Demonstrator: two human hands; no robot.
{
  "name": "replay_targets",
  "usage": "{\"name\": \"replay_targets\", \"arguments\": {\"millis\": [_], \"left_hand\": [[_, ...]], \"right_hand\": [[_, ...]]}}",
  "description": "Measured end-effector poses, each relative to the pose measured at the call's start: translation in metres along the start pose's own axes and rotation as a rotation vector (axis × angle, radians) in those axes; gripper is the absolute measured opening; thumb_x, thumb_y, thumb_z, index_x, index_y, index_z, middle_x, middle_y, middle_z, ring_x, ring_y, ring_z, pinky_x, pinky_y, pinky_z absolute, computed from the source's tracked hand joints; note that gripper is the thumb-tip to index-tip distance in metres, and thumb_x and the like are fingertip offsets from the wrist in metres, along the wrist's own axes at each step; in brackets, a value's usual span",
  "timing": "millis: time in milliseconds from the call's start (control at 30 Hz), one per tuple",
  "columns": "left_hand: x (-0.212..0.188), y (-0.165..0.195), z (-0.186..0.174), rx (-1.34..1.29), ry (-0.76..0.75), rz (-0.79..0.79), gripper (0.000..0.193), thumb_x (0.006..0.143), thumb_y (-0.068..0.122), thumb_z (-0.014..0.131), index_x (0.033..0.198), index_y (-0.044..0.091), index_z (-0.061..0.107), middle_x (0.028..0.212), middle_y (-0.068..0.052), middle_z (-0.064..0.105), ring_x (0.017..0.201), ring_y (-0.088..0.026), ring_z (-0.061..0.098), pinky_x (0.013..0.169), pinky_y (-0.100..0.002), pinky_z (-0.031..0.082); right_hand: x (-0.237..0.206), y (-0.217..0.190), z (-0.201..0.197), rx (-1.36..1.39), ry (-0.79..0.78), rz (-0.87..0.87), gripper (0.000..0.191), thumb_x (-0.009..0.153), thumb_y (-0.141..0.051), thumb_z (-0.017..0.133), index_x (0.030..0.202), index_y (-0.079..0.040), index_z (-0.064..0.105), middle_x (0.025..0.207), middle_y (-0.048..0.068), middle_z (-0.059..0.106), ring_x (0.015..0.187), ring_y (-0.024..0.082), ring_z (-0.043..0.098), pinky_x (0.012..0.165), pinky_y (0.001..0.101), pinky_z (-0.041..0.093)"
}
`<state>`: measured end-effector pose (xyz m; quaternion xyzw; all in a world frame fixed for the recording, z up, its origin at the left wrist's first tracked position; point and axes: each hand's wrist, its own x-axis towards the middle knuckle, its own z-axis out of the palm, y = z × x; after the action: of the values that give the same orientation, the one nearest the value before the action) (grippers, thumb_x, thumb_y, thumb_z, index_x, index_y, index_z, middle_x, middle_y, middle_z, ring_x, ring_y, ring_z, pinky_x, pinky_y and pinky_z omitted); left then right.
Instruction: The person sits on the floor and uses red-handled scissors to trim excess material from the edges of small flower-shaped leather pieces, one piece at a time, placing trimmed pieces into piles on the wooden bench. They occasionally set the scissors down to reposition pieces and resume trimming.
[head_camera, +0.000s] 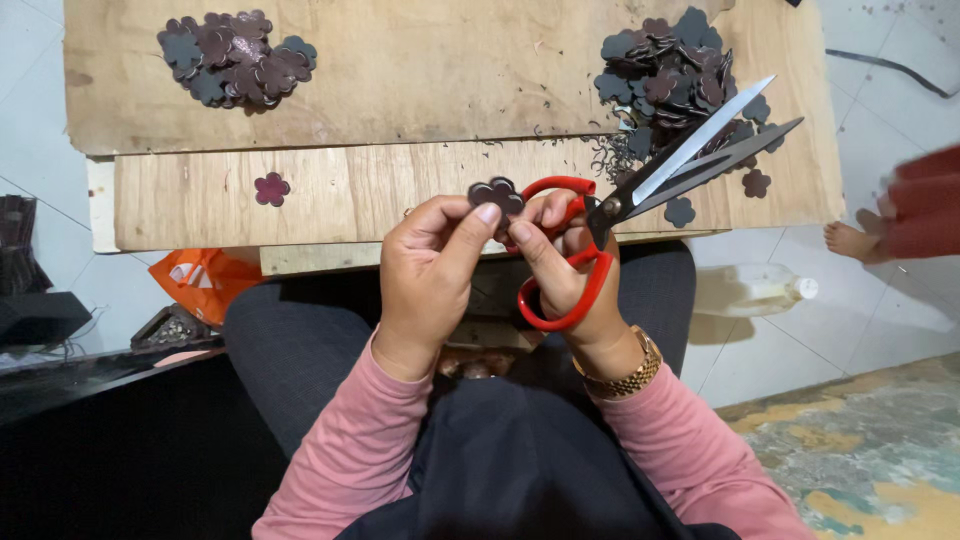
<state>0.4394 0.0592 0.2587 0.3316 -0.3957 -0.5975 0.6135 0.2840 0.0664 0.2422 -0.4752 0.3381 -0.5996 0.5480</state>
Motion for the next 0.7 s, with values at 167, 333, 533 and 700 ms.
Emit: {"name": "replay_targets", "arguments": {"millis": [167,333,533,700], "left_hand": [[0.002,-0.004,-0.003,0.024,0.038,-0.006,0.01,0.104,0.005,0.067,0.107,-0.004,0.07,0.103,-0.005,0.073,0.095,-0.009,0.065,0.087,-0.023,0.053],[0.002,-0.004,-0.001,-0.022,0.051,-0.048,0.009,0.102,0.005,0.069,0.108,-0.002,0.066,0.102,-0.008,0.074,0.094,-0.011,0.069,0.086,-0.023,0.055],[0.005,-0.008,0.001,-0.12,0.056,-0.021,0.017,0.099,0.003,0.07,0.114,0.002,0.062,0.104,-0.007,0.073,0.093,-0.011,0.071,0.085,-0.024,0.058],[0.005,-0.011,0.001,-0.011,0.102,-0.036,0.017,0.102,0.007,0.07,0.117,0.003,0.064,0.101,-0.006,0.07,0.082,-0.007,0.062,0.072,-0.021,0.05]], "right_hand": [[-0.001,0.005,-0.011,0.034,0.063,0.002,0.021,0.105,0.006,0.06,0.109,-0.009,0.046,0.101,0.01,0.061,0.096,0.02,0.064,0.09,0.0334,0.053],[0.01,0.006,-0.031,-0.157,0.123,-0.013,0.018,0.102,0.001,0.061,0.113,-0.007,0.05,0.112,0.006,0.06,0.102,0.018,0.066,0.093,0.0327,0.054],[-0.002,0.003,-0.039,-0.262,-0.106,0.155,0.018,0.101,-0.005,0.071,0.111,-0.004,0.056,0.109,0.004,0.061,0.101,0.012,0.059,0.092,0.0278,0.05],[-0.014,0.002,-0.038,-0.216,-0.324,0.267,0.031,0.099,-0.019,0.073,0.12,-0.003,0.056,0.109,0.001,0.058,0.099,0.009,0.055,0.091,0.0256,0.049]]}}
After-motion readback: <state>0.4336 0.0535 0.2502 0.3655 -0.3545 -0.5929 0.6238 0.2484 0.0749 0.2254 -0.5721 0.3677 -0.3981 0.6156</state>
